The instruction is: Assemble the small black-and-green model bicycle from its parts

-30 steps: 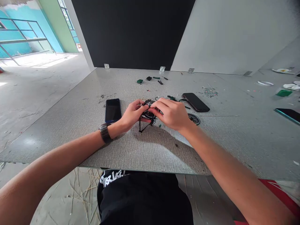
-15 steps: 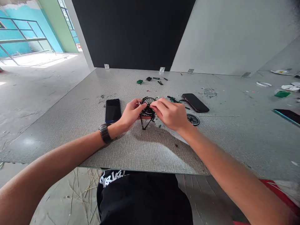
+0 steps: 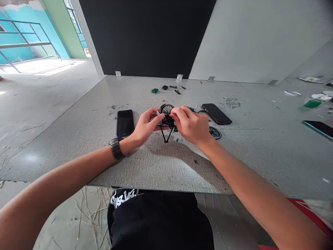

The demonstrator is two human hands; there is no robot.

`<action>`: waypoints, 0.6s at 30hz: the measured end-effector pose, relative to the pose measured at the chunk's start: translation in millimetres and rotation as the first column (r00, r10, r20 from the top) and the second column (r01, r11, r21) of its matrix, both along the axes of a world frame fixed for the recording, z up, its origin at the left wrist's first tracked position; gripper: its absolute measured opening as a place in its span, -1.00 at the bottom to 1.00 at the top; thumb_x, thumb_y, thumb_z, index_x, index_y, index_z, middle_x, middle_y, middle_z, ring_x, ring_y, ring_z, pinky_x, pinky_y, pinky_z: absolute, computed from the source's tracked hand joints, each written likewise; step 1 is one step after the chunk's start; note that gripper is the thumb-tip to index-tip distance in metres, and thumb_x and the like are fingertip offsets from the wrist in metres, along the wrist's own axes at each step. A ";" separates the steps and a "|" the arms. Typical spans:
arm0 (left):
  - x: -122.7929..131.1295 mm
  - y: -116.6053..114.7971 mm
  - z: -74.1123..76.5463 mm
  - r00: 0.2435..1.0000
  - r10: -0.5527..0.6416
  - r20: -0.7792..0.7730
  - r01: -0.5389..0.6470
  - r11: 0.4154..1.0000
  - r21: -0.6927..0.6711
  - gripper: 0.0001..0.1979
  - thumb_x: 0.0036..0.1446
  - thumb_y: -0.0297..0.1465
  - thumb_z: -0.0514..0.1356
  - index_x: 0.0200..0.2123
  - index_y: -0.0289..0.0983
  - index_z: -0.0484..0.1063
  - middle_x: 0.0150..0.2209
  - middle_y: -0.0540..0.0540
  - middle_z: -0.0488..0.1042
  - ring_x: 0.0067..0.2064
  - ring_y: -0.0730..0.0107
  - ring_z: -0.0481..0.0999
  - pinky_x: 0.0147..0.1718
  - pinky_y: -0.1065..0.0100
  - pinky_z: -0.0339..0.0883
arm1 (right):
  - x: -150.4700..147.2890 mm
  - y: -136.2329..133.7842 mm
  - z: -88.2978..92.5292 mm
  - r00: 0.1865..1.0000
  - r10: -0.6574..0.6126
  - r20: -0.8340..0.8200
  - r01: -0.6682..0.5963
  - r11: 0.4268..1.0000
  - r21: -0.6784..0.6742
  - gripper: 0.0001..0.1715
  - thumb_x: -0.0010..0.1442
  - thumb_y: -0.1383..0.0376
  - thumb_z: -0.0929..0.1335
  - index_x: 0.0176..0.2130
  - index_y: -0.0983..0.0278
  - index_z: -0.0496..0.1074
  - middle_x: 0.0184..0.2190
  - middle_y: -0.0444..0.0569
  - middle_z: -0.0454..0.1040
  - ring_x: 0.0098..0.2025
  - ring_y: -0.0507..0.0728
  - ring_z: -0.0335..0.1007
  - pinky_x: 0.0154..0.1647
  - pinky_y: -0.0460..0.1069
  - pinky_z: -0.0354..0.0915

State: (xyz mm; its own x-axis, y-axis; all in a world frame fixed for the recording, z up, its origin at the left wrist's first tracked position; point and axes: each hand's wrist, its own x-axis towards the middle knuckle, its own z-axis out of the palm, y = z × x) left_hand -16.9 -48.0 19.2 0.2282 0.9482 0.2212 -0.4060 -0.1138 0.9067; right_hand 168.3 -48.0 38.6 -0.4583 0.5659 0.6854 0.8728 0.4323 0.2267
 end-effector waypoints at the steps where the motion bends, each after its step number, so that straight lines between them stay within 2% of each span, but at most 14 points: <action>1: 0.1 -0.1 0.1 1.000 -0.002 0.002 0.002 1.000 0.001 -0.76 0.13 -0.30 0.34 -0.20 -0.27 0.40 -0.19 -0.07 0.44 -0.17 0.40 0.46 -0.18 0.19 0.59 | -0.2 -0.1 0.1 1.000 -0.004 0.002 0.004 1.000 -0.005 -0.61 0.50 0.17 0.13 -0.10 0.24 0.46 -0.30 -0.05 0.59 -0.44 0.02 0.42 -0.50 0.00 -0.07; 9: -0.3 0.1 -0.6 0.999 -0.033 -0.018 0.033 0.999 0.010 -0.74 0.11 -0.30 0.36 -0.24 -0.28 0.38 -0.19 -0.07 0.46 -0.16 0.39 0.48 -0.15 0.17 0.59 | 1.3 1.5 -3.2 0.999 -0.030 0.015 0.030 0.999 -0.043 -0.58 0.51 0.15 0.11 -0.09 0.25 0.45 -0.28 -0.03 0.58 -0.45 0.01 0.40 -0.51 0.02 -0.13; 18: -0.2 0.2 -1.3 0.999 -0.041 -0.023 0.042 0.998 0.042 -0.75 0.11 -0.33 0.37 -0.25 -0.31 0.39 -0.15 -0.11 0.48 -0.15 0.37 0.50 -0.13 0.17 0.58 | 0.8 1.0 -1.3 1.000 -0.024 -0.006 0.023 0.999 -0.038 -0.55 0.50 0.12 0.12 -0.10 0.25 0.48 -0.31 -0.05 0.58 -0.47 0.00 0.38 -0.53 -0.01 -0.08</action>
State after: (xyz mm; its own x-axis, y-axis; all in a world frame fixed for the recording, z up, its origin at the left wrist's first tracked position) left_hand -17.0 -47.8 17.8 0.2726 0.9277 0.2550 -0.3907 -0.1354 0.9105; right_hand 169.1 -47.0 37.3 -0.4401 0.6021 0.6662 0.8842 0.4198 0.2047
